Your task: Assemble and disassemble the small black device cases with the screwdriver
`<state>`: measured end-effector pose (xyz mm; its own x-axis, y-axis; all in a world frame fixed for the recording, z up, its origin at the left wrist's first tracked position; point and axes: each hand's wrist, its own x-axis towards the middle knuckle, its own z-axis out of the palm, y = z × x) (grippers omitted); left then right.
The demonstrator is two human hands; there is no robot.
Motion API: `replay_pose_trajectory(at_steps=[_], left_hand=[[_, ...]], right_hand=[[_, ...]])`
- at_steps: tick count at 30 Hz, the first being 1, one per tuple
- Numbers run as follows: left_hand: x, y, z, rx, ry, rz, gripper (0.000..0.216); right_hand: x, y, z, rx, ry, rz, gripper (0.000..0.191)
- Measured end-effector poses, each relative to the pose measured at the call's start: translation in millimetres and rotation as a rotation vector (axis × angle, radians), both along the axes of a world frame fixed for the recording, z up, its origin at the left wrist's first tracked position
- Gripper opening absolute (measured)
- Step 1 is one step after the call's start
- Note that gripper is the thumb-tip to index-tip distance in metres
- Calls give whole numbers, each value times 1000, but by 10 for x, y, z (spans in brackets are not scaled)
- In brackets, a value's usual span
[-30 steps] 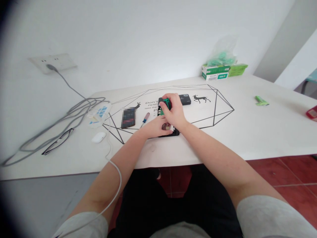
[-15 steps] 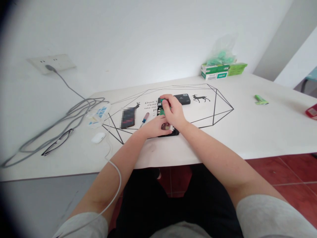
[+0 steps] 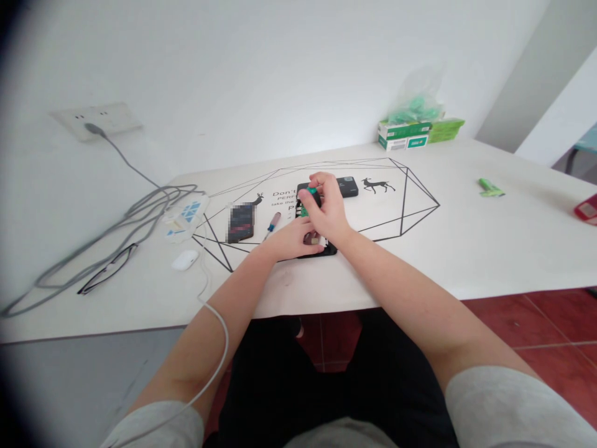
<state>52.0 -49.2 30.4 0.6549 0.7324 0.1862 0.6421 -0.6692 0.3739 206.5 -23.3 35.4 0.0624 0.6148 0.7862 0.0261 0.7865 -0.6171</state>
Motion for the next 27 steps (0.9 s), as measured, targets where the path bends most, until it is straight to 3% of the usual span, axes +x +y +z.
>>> replay_pose_trajectory(at_steps=[4,10,14,27], left_hand=[[-7,-1,0,-1,5,-5,27],[-3,-3,10,-7,1,-13,25],[-1,-6,11,-15,-10,-10,25],[1,-19,11,-5,33,8,26]], right_hand=[[6,-26,9,-46,48,68,27],[19,5,42,56,-30,-171,22],[24,16,59,85,-68,-224,19],[44,-81,68,-1,-31,-49,32]])
